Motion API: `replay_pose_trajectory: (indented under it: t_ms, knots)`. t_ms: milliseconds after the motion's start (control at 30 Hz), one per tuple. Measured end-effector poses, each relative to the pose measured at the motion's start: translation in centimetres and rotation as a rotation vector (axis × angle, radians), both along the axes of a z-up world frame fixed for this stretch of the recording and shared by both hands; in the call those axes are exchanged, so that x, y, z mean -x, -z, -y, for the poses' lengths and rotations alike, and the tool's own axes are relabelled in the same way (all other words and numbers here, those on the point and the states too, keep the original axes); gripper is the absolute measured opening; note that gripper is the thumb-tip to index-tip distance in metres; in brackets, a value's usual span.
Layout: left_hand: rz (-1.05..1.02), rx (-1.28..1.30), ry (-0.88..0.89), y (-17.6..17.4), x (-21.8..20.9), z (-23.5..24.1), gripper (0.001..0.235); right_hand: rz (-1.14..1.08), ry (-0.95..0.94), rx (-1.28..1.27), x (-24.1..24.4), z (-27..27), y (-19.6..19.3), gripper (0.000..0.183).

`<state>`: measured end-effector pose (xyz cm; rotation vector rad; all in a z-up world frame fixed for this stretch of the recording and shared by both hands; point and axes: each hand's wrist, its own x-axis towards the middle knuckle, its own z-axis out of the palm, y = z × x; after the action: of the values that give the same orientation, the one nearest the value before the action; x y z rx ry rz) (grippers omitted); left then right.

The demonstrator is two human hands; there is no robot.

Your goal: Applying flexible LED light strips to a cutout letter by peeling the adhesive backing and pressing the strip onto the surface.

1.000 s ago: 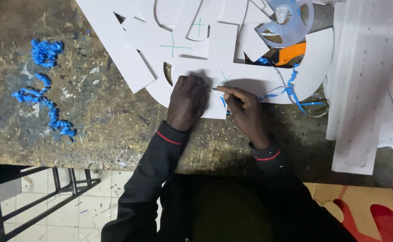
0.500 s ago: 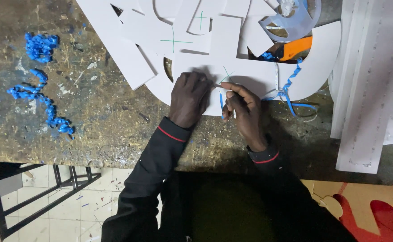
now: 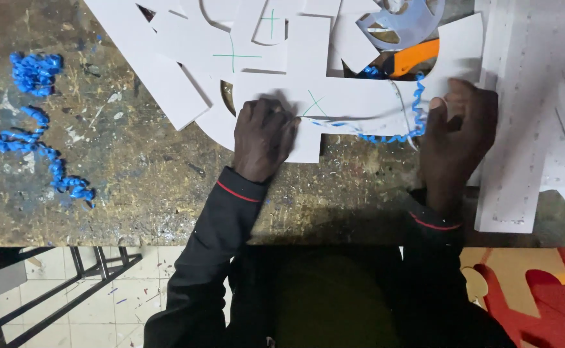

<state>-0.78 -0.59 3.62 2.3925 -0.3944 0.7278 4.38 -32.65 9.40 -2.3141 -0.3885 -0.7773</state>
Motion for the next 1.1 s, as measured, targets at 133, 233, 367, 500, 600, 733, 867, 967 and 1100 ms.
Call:
replay_pose_trajectory:
  t_ms: [133,233,367,500,600,733,867,967,1100]
  knots:
    - [0.115,-0.058,-0.064,3.9,-1.1,0.2,0.014,-0.09,-0.145,0.191,2.7,-3.2,-1.1,0.017]
    - [0.113,-0.054,-0.067,3.7,-1.0,0.1,0.015,-0.193,-0.384,0.07,3.1,-6.6,2.3,0.014]
    - [0.097,-0.036,-0.075,3.7,-0.8,0.1,0.015,-0.247,-0.433,0.205,1.5,-7.8,4.8,0.024]
    - [0.089,-0.028,-0.093,3.5,-0.9,0.4,0.015,-0.244,-0.506,0.101,0.9,-7.9,5.5,0.005]
    - [0.09,-0.035,-0.084,3.1,-0.7,-0.2,0.014,-0.3,-0.516,0.006,-0.3,-5.5,6.3,0.013]
    - [0.082,0.001,-0.065,1.5,-0.4,0.1,0.011,-0.059,-0.056,0.115,-3.6,3.3,4.0,0.027]
    - [0.009,0.013,0.034,-0.3,-0.1,0.0,0.004,0.496,0.176,-0.019,-4.1,4.5,-1.1,0.027]
    - [-0.08,0.091,0.082,-0.2,0.0,-0.7,0.01,0.288,-0.015,0.056,1.1,-1.9,-2.8,0.039]
    - [-0.184,0.199,0.173,0.1,0.1,-2.3,0.024,-0.187,-0.448,0.148,3.7,-8.9,0.2,0.041]
